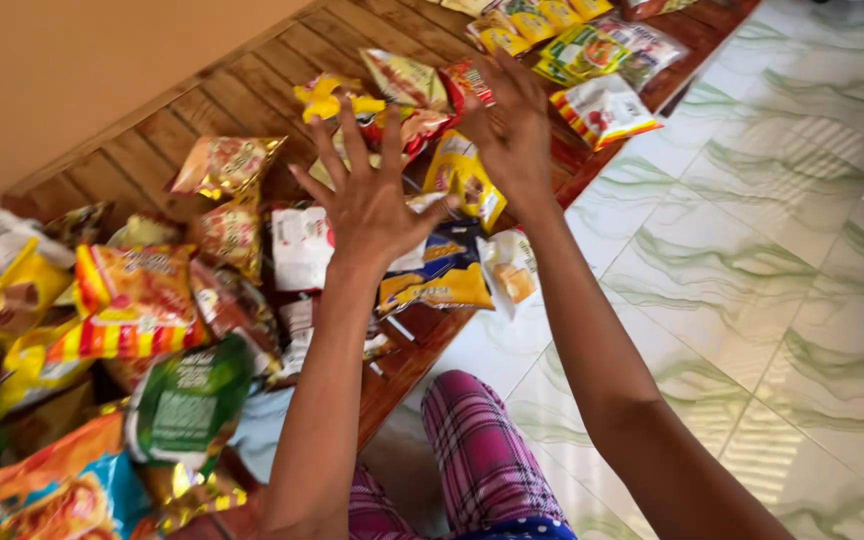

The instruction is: Sort and arrange snack bags from a wooden surface into a cardboard box after cleaning them with a cloth.

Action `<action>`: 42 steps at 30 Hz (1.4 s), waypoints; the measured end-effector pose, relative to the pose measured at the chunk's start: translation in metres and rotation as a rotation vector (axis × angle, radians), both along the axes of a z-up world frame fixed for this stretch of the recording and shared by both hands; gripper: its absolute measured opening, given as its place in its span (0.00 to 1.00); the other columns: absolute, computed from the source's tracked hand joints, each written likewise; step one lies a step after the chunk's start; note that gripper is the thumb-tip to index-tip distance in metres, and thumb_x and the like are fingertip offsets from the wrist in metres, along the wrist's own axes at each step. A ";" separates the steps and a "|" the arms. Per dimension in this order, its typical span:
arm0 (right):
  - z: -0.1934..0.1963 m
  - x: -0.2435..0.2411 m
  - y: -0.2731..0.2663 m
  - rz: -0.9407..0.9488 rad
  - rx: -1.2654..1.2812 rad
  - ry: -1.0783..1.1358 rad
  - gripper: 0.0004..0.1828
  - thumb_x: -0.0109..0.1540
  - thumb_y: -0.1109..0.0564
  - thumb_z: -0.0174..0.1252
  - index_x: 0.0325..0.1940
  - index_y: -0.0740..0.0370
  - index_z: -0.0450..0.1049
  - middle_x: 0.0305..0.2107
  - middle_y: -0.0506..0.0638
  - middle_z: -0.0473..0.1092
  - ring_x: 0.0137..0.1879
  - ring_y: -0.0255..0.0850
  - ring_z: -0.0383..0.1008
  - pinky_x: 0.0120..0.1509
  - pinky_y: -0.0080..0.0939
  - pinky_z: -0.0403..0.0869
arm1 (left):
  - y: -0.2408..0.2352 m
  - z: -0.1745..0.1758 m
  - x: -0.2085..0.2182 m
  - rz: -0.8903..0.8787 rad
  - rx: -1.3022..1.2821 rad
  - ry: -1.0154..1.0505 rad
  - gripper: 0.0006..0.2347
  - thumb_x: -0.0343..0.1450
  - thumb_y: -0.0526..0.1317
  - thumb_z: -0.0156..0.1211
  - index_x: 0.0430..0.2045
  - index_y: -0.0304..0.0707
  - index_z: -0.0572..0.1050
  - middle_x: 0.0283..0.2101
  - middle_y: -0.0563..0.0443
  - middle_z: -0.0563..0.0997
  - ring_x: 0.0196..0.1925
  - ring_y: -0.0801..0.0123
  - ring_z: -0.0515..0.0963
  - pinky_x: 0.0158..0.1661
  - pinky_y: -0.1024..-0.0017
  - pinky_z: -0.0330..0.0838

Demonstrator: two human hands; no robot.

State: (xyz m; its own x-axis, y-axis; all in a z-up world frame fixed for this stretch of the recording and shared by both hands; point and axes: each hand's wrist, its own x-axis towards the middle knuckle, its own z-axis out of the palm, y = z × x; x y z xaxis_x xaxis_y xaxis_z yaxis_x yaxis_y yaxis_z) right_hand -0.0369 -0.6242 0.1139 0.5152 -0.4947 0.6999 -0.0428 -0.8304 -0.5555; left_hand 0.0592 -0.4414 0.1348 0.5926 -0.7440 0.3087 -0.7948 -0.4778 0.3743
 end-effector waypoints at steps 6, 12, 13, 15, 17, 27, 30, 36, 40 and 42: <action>-0.069 -0.077 -0.053 -0.292 0.020 0.213 0.27 0.72 0.41 0.53 0.68 0.61 0.73 0.66 0.67 0.65 0.73 0.62 0.63 0.77 0.61 0.58 | -0.050 -0.039 -0.034 -0.239 0.345 0.097 0.63 0.43 0.77 0.70 0.74 0.58 0.47 0.78 0.38 0.28 0.76 0.32 0.23 0.60 0.15 0.30; -0.092 -0.096 -0.022 -0.339 0.199 0.605 0.33 0.65 0.32 0.58 0.67 0.51 0.71 0.65 0.66 0.64 0.64 0.67 0.67 0.62 0.63 0.71 | -0.086 -0.067 -0.037 -0.257 0.689 0.031 0.69 0.39 0.71 0.78 0.75 0.65 0.36 0.78 0.40 0.26 0.77 0.28 0.31 0.61 0.18 0.43; -0.098 -0.095 -0.017 -0.320 0.169 0.702 0.35 0.63 0.31 0.61 0.68 0.49 0.69 0.64 0.65 0.64 0.62 0.68 0.68 0.58 0.64 0.71 | -0.091 -0.072 -0.034 -0.241 0.717 0.031 0.71 0.39 0.69 0.81 0.75 0.66 0.34 0.78 0.40 0.25 0.76 0.26 0.37 0.61 0.20 0.47; -0.098 -0.089 -0.015 -0.298 0.211 0.643 0.39 0.60 0.32 0.61 0.71 0.49 0.66 0.63 0.64 0.66 0.58 0.65 0.72 0.56 0.62 0.74 | -0.099 -0.069 -0.027 -0.251 0.735 0.058 0.71 0.39 0.68 0.82 0.75 0.65 0.32 0.78 0.39 0.25 0.75 0.27 0.44 0.60 0.22 0.51; -0.094 -0.078 -0.021 -0.269 0.249 0.586 0.42 0.58 0.32 0.61 0.73 0.49 0.62 0.62 0.64 0.68 0.55 0.62 0.77 0.54 0.59 0.76 | -0.107 -0.077 -0.016 -0.255 0.750 0.088 0.71 0.40 0.67 0.83 0.75 0.64 0.31 0.78 0.37 0.25 0.73 0.27 0.52 0.59 0.24 0.56; -0.094 -0.022 -0.070 -0.110 0.336 0.755 0.48 0.53 0.35 0.68 0.73 0.53 0.63 0.57 0.63 0.73 0.60 0.58 0.75 0.63 0.52 0.72 | -0.108 -0.103 0.029 -0.239 0.510 0.054 0.67 0.40 0.65 0.85 0.72 0.71 0.37 0.76 0.37 0.38 0.70 0.38 0.62 0.58 0.30 0.59; -0.098 -0.015 -0.070 -0.108 0.390 0.743 0.45 0.51 0.35 0.69 0.68 0.55 0.68 0.56 0.60 0.74 0.60 0.54 0.76 0.64 0.50 0.72 | -0.101 -0.100 0.035 -0.238 0.497 0.040 0.65 0.44 0.65 0.84 0.71 0.72 0.37 0.75 0.36 0.40 0.66 0.38 0.67 0.55 0.28 0.61; -0.112 -0.008 -0.065 -0.088 0.369 0.664 0.37 0.52 0.37 0.69 0.58 0.58 0.71 0.50 0.58 0.76 0.54 0.54 0.78 0.58 0.52 0.73 | -0.097 -0.111 0.053 -0.336 0.393 0.088 0.65 0.45 0.53 0.87 0.72 0.71 0.36 0.72 0.29 0.49 0.57 0.38 0.77 0.53 0.46 0.74; -0.128 -0.006 -0.071 -0.094 0.330 0.594 0.33 0.53 0.39 0.72 0.54 0.60 0.73 0.47 0.57 0.77 0.53 0.52 0.78 0.56 0.51 0.73 | -0.098 -0.103 0.061 -0.412 0.328 0.118 0.64 0.48 0.41 0.87 0.72 0.70 0.34 0.68 0.25 0.56 0.55 0.33 0.76 0.55 0.51 0.74; -0.130 -0.010 -0.072 -0.086 0.338 0.521 0.29 0.54 0.42 0.72 0.51 0.61 0.74 0.46 0.56 0.76 0.51 0.51 0.78 0.55 0.49 0.74 | -0.102 -0.096 0.064 -0.429 0.313 0.123 0.65 0.48 0.40 0.87 0.72 0.70 0.35 0.67 0.25 0.59 0.56 0.34 0.76 0.55 0.52 0.74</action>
